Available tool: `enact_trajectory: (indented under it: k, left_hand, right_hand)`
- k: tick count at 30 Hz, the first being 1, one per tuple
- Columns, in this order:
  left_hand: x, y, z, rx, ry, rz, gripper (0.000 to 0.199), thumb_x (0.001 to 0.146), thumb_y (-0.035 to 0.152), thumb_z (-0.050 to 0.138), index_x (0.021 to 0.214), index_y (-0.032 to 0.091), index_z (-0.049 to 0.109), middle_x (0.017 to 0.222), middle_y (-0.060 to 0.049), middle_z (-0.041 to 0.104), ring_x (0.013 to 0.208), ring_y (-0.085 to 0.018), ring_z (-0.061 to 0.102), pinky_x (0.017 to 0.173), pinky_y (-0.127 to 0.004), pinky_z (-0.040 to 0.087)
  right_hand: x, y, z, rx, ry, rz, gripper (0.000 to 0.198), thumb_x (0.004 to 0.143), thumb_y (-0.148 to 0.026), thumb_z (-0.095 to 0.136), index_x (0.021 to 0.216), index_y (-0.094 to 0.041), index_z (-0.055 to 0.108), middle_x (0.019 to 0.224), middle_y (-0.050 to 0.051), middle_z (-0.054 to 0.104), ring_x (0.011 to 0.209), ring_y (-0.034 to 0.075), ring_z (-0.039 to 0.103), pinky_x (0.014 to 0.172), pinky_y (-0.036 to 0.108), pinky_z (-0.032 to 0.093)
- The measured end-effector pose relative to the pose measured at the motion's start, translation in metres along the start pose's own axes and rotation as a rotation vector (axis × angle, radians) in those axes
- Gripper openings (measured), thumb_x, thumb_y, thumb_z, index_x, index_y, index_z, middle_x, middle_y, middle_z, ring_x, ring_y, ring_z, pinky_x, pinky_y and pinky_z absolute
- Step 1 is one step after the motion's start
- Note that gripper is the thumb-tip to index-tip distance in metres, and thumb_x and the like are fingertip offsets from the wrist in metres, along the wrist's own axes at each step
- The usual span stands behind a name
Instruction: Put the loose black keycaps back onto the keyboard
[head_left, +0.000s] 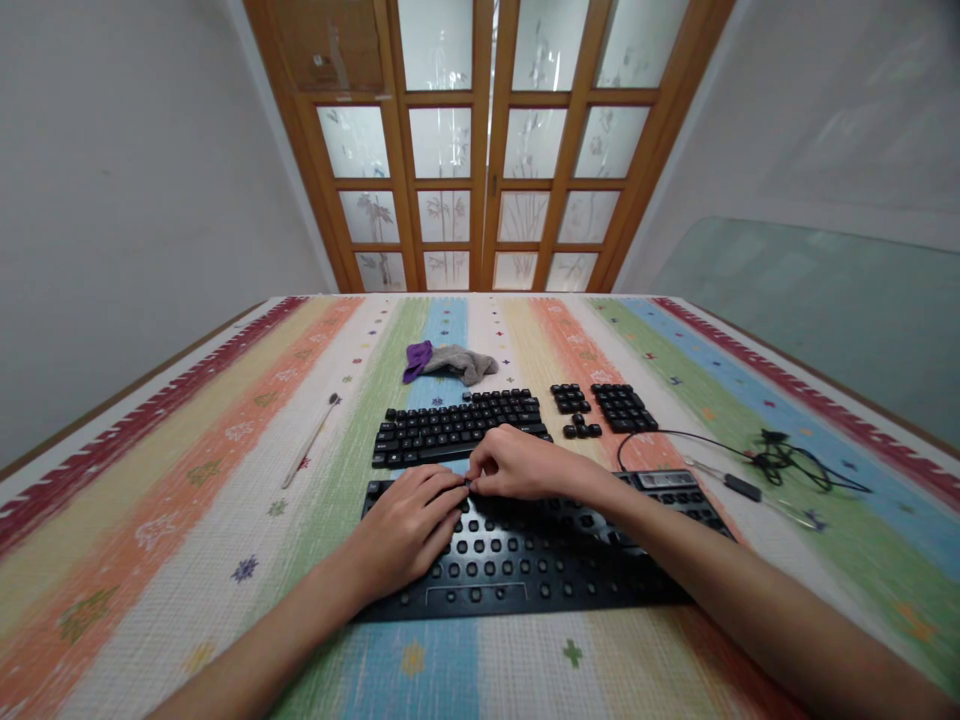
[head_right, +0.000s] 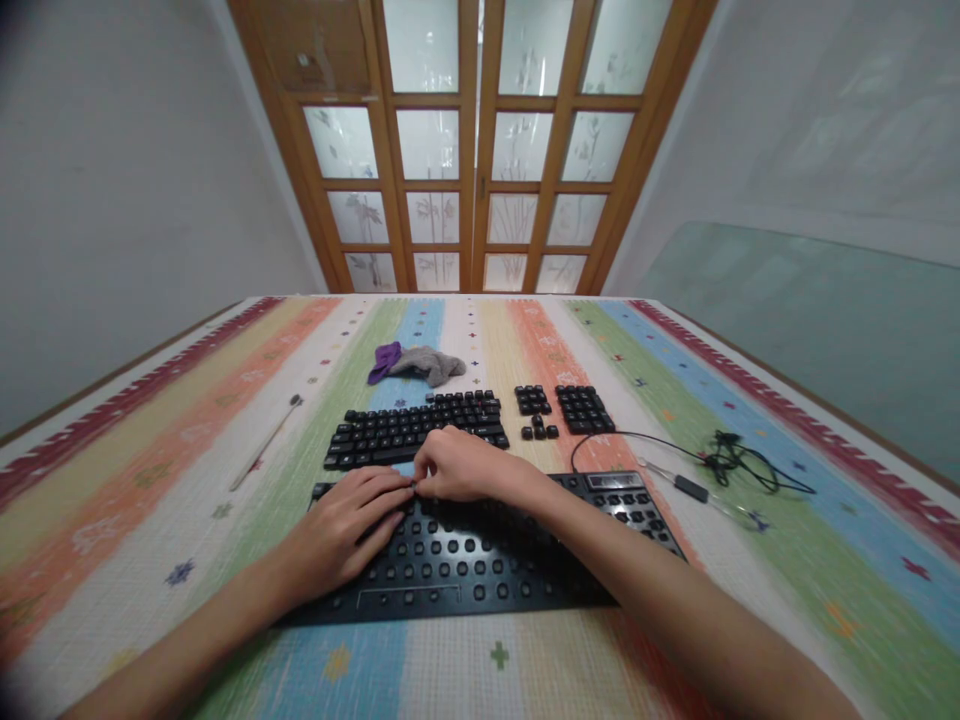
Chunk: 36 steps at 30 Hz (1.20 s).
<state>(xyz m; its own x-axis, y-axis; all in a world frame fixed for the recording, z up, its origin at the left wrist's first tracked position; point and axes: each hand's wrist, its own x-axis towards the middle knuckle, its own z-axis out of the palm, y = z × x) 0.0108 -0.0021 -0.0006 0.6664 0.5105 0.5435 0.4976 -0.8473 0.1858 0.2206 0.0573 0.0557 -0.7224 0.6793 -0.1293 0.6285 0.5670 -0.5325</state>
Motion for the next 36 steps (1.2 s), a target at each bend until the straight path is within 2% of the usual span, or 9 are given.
enact_trajectory:
  k: [5, 11, 16, 18, 22, 26, 30, 36]
  left_hand:
    - [-0.001, -0.001, 0.001, 0.009, -0.063, -0.024, 0.022, 0.098, 0.017, 0.048, 0.11, 0.016, 0.066, 0.119, -0.011, 0.064, 0.111, -0.026, 0.058, 0.094, -0.045, 0.052]
    - [-0.003, -0.002, 0.002, 0.009, -0.075, -0.031, 0.022, 0.099, 0.018, 0.047, 0.111, 0.016, 0.065, 0.12, -0.012, 0.063, 0.11, -0.026, 0.058, 0.094, -0.045, 0.052]
    - [-0.002, -0.002, 0.001, 0.028, -0.069, -0.01, 0.022, 0.1, 0.019, 0.045, 0.11, 0.015, 0.064, 0.118, -0.012, 0.064, 0.109, -0.026, 0.058, 0.092, -0.045, 0.052]
    - [-0.002, -0.002, 0.0, 0.034, -0.071, -0.005, 0.022, 0.1, 0.019, 0.044, 0.11, 0.014, 0.064, 0.117, -0.012, 0.064, 0.108, -0.025, 0.058, 0.092, -0.045, 0.052]
    - [-0.001, -0.001, 0.0, 0.035, -0.076, -0.001, 0.023, 0.101, 0.019, 0.043, 0.11, 0.015, 0.064, 0.117, -0.011, 0.064, 0.108, -0.025, 0.058, 0.092, -0.045, 0.051]
    - [-0.001, 0.0, 0.0, 0.033, -0.076, -0.008, 0.023, 0.1, 0.019, 0.043, 0.11, 0.015, 0.064, 0.117, -0.011, 0.064, 0.109, -0.025, 0.058, 0.093, -0.044, 0.051]
    - [-0.002, 0.0, -0.001, 0.039, -0.073, -0.008, 0.023, 0.101, 0.019, 0.043, 0.11, 0.014, 0.064, 0.117, -0.011, 0.064, 0.109, -0.025, 0.058, 0.094, -0.045, 0.051]
    - [-0.002, 0.001, -0.002, 0.028, -0.077, -0.017, 0.023, 0.1, 0.019, 0.044, 0.11, 0.014, 0.064, 0.118, -0.012, 0.064, 0.111, -0.025, 0.058, 0.095, -0.045, 0.051]
  right_hand:
    - [0.001, -0.001, 0.001, -0.021, 0.0, 0.025, 0.018, 0.076, -0.011, 0.064, 0.082, -0.015, 0.08, 0.066, 0.002, 0.071, 0.059, 0.011, 0.057, 0.056, 0.022, 0.035]
    - [-0.002, -0.001, 0.003, -0.046, 0.019, 0.018, 0.018, 0.078, -0.012, 0.064, 0.084, -0.015, 0.08, 0.067, 0.002, 0.07, 0.059, 0.011, 0.056, 0.056, 0.022, 0.036]
    - [0.0, 0.005, -0.009, 0.002, -0.012, -0.041, 0.015, 0.081, -0.022, 0.069, 0.089, -0.015, 0.08, 0.066, 0.0, 0.069, 0.058, 0.01, 0.055, 0.058, 0.021, 0.038]
    - [0.005, 0.013, -0.017, 0.047, 0.048, -0.034, 0.016, 0.083, -0.025, 0.068, 0.088, -0.016, 0.08, 0.067, 0.0, 0.07, 0.058, 0.01, 0.056, 0.058, 0.021, 0.039]
    - [0.025, 0.035, -0.027, -0.008, 0.298, 0.062, 0.018, 0.085, -0.021, 0.062, 0.089, -0.015, 0.079, 0.076, 0.003, 0.073, 0.067, 0.012, 0.061, 0.062, 0.022, 0.043]
    - [0.051, 0.054, -0.028, -0.102, 0.418, 0.114, 0.02, 0.084, -0.018, 0.061, 0.094, -0.015, 0.078, 0.087, 0.006, 0.075, 0.078, 0.017, 0.064, 0.073, 0.027, 0.046]
    - [0.075, 0.064, -0.024, -0.202, 0.472, 0.141, 0.021, 0.081, -0.017, 0.062, 0.094, -0.016, 0.079, 0.091, 0.008, 0.075, 0.087, 0.021, 0.066, 0.082, 0.03, 0.046]
    - [0.095, 0.075, -0.018, -0.295, 0.467, 0.136, 0.021, 0.08, -0.014, 0.061, 0.092, -0.016, 0.079, 0.094, 0.01, 0.076, 0.096, 0.025, 0.064, 0.097, 0.038, 0.042]
